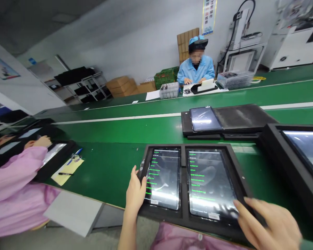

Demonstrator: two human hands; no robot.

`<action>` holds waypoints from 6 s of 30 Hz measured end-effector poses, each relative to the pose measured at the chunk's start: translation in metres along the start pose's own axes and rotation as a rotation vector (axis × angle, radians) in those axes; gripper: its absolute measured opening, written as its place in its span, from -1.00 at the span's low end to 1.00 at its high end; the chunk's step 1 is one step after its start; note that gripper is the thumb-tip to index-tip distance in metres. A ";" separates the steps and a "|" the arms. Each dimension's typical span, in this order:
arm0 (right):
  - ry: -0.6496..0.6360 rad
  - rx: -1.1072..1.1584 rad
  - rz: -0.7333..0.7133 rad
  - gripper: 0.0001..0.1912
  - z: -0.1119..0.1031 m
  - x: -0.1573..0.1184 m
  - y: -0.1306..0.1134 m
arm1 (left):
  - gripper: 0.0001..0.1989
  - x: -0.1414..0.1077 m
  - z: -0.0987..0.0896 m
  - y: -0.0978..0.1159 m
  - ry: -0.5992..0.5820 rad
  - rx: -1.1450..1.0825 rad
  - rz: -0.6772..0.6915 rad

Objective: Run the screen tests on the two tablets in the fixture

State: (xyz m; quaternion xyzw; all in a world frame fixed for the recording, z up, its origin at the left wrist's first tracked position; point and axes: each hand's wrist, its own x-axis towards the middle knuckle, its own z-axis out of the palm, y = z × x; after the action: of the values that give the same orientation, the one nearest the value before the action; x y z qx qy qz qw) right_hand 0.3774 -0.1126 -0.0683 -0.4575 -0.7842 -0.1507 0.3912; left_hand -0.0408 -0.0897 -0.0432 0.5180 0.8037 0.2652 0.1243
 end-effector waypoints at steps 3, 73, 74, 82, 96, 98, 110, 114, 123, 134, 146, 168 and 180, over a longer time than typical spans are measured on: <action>-0.161 -0.004 -0.078 -0.44 0.021 0.019 -0.007 | -0.38 0.004 -0.002 0.011 -0.052 0.141 -0.024; -0.367 0.059 0.067 -0.52 0.101 0.115 0.065 | -0.64 0.118 0.032 0.102 -0.430 0.178 0.954; -0.368 0.056 0.086 -0.51 0.101 0.115 0.065 | -0.63 0.117 0.031 0.103 -0.453 0.177 0.938; -0.335 0.331 0.142 -0.42 0.104 0.109 0.075 | -0.56 0.113 0.018 0.098 -0.440 0.239 0.930; -0.237 0.312 0.246 -0.49 0.107 0.116 0.069 | -0.47 0.140 0.021 0.105 -0.290 0.135 0.946; -0.212 0.323 0.313 -0.52 0.112 0.116 0.073 | -0.50 0.145 0.028 0.118 -0.378 0.163 0.961; -0.258 0.274 0.342 -0.66 0.117 0.118 0.074 | -0.48 0.164 0.041 0.123 -0.737 0.271 0.946; -0.310 0.207 0.385 -0.65 0.118 0.119 0.078 | -0.59 0.168 0.041 0.123 -0.774 0.204 0.913; -0.631 0.028 0.487 -0.58 0.119 0.145 0.082 | -0.57 0.160 0.040 0.126 -0.667 0.240 0.912; -1.053 0.094 0.520 -0.64 0.104 0.203 0.094 | -0.54 0.187 0.016 0.123 -0.919 0.139 0.812; -1.200 0.174 0.511 -0.37 0.095 0.231 0.096 | -0.37 0.211 0.016 0.114 -0.966 0.105 0.906; -0.965 0.056 0.432 -0.34 0.100 0.190 0.079 | -0.57 0.187 0.033 0.126 -0.729 0.322 0.925; -0.553 0.037 0.310 -0.51 0.072 0.085 0.057 | -0.09 0.165 0.030 0.110 -0.754 0.282 0.957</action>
State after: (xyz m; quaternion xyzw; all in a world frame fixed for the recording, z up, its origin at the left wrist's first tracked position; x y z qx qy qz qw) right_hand 0.3679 0.0116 -0.0581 -0.5881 -0.7843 0.0550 0.1894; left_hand -0.0139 0.1030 0.0050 0.8901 0.4107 -0.0182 0.1970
